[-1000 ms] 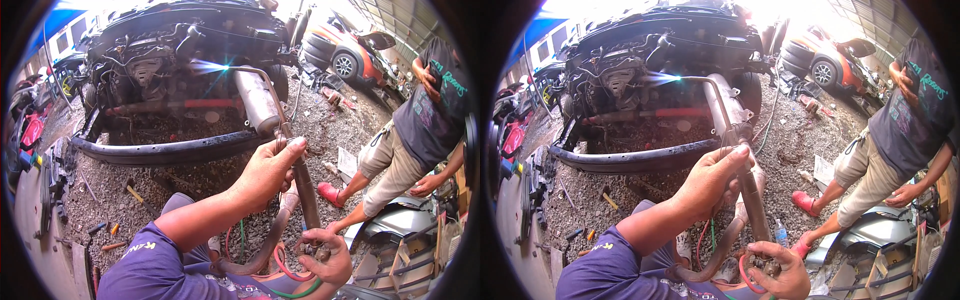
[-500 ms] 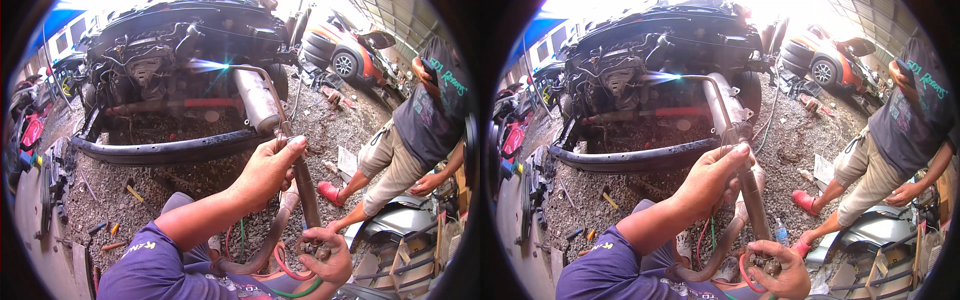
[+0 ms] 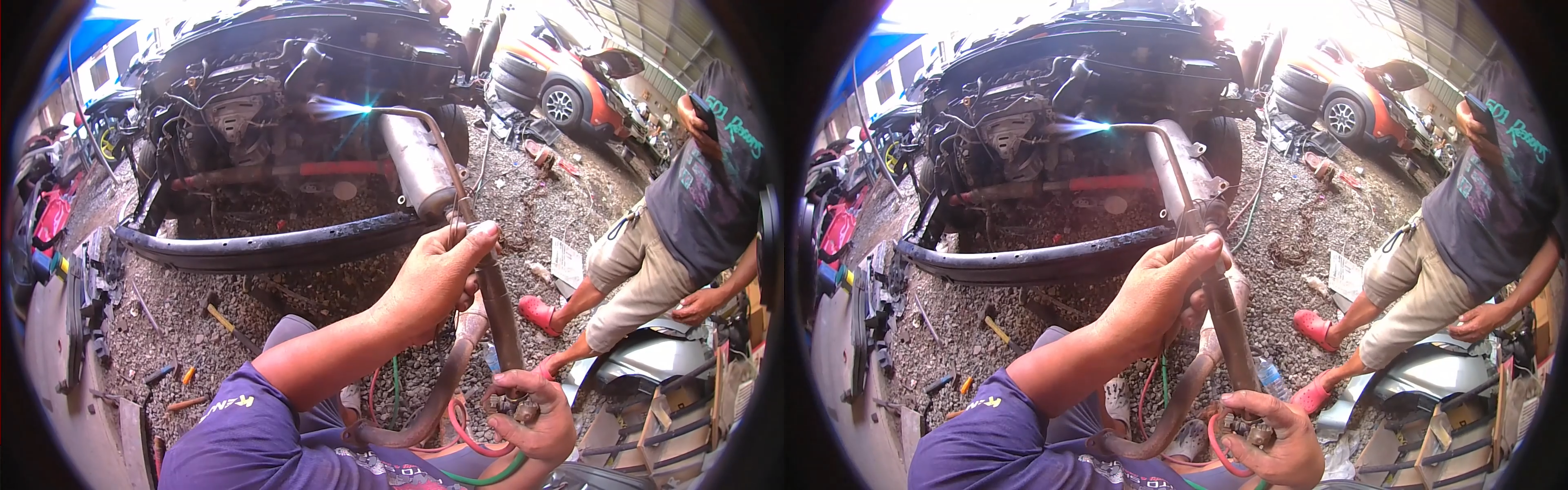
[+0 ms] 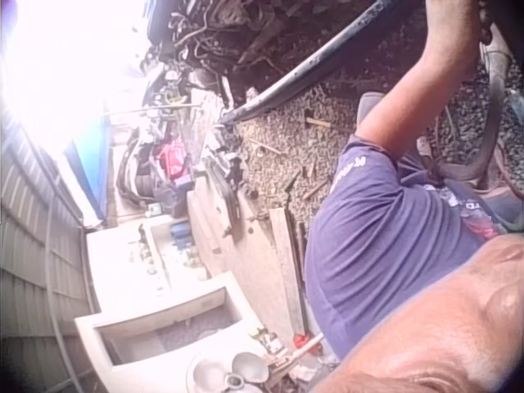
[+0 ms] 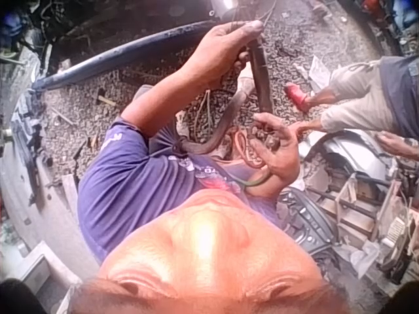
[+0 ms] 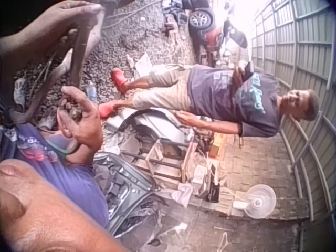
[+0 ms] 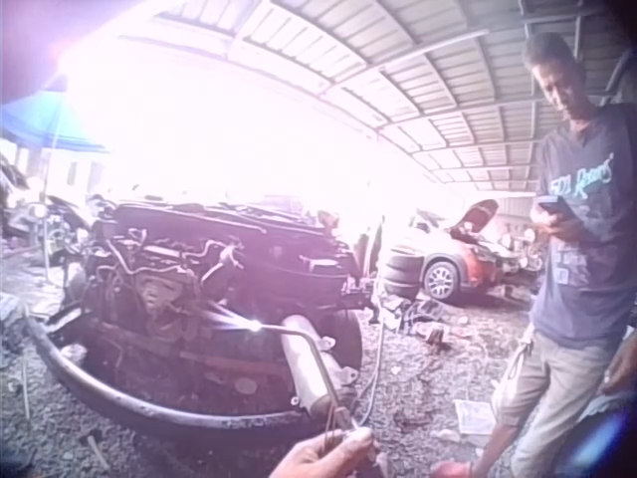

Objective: Welding or soldering components of a car exhaust pipe using a torch.

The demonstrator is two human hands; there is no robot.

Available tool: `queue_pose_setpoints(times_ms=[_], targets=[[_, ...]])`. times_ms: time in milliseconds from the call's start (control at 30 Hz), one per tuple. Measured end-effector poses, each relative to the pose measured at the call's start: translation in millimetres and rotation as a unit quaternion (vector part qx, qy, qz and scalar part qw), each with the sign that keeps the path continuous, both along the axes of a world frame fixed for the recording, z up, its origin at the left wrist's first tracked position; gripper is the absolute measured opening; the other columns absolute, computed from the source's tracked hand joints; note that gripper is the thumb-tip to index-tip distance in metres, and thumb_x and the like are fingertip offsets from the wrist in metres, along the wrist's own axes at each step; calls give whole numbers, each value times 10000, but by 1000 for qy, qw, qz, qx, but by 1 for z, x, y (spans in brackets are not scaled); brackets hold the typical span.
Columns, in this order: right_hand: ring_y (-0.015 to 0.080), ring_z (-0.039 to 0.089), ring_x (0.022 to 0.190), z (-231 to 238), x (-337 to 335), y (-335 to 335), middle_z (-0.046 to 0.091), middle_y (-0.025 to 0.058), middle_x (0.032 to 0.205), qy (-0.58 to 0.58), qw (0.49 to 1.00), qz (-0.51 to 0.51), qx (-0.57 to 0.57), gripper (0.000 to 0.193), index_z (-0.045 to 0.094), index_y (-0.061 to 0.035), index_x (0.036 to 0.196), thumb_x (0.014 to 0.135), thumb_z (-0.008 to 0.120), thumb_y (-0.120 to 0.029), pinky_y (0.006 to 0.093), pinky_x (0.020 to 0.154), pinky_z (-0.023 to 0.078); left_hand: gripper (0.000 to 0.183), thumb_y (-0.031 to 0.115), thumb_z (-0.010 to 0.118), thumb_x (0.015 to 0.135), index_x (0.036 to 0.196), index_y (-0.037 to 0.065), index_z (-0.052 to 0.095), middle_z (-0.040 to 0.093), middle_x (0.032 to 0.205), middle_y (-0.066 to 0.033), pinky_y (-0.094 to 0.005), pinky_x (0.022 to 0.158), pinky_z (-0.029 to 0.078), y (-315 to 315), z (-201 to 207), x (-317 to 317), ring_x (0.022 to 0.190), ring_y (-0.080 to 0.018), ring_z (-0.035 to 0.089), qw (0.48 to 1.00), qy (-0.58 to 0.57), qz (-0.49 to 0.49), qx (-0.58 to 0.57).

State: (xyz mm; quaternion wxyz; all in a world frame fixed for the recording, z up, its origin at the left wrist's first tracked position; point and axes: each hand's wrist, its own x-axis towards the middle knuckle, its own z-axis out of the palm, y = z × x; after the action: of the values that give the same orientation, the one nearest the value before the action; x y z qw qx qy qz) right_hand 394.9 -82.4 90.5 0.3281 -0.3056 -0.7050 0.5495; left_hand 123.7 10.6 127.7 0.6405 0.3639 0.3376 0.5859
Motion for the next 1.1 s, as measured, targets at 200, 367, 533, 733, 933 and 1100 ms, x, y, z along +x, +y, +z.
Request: queue_pose_setpoints(times_ms=[200, 367, 533, 733, 933, 1100], targets=[[178, 727, 1038, 2, -2, 1, 771, 138, 1161, 2, 1000, -5, 16, 670, 639, -65, 1468, 856, 852, 110, 335, 909, 587, 356, 427, 702, 1131, 1125, 71, 708, 667, 865, 35, -181, 469, 424, 1, 2, -1, 596, -11, 555, 1000, -2, 3, -1], [172, 727, 1051, 7, -4, -2, 774, 122, 1156, -13, 999, -28, 13, 656, 651, -49, 1450, 849, 860, 108, 333, 937, 583, 344, 416, 697, 1133, 1126, 71, 705, 657, 829, 42, -178, 459, 415, 1, 4, 0, 575, -8, 543, 1000, 3, 13, -18], [163, 727, 1071, 9, -6, -1, 775, 111, 1161, -34, 998, -29, 32, 652, 654, -34, 1444, 842, 859, 113, 330, 961, 579, 348, 423, 696, 1132, 1126, 75, 705, 660, 833, 42, -173, 454, 413, 2, 3, -2, 578, -5, 546, 1000, 0, 9, -15], [164, 726, 1047, 9, -7, 2, 770, 123, 1166, -24, 999, -20, 25, 648, 651, -37, 1448, 851, 846, 122, 320, 935, 584, 352, 432, 695, 1131, 1120, 80, 706, 657, 827, 46, -171, 452, 413, 3, 4, -3, 584, 0, 547, 1000, 0, 6, -15], [159, 711, 1035, 10, -8, 0, 755, 132, 1181, 24, 997, -25, -66, 641, 653, -43, 1453, 863, 839, 127, 302, 870, 593, 352, 435, 694, 1131, 1115, 84, 708, 653, 821, 51, -169, 449, 411, 6, 2, -4, 581, 4, 544, 1000, -3, 1, -14], [160, 704, 1044, 4, -9, 3, 754, 137, 1180, 19, 999, -26, -13, 651, 655, -45, 1452, 855, 848, 128, 306, 850, 597, 354, 434, 692, 1133, 1106, 82, 710, 653, 818, 51, -170, 447, 410, 7, 6, -5, 579, 5, 544, 1000, -1, 3, -13]])
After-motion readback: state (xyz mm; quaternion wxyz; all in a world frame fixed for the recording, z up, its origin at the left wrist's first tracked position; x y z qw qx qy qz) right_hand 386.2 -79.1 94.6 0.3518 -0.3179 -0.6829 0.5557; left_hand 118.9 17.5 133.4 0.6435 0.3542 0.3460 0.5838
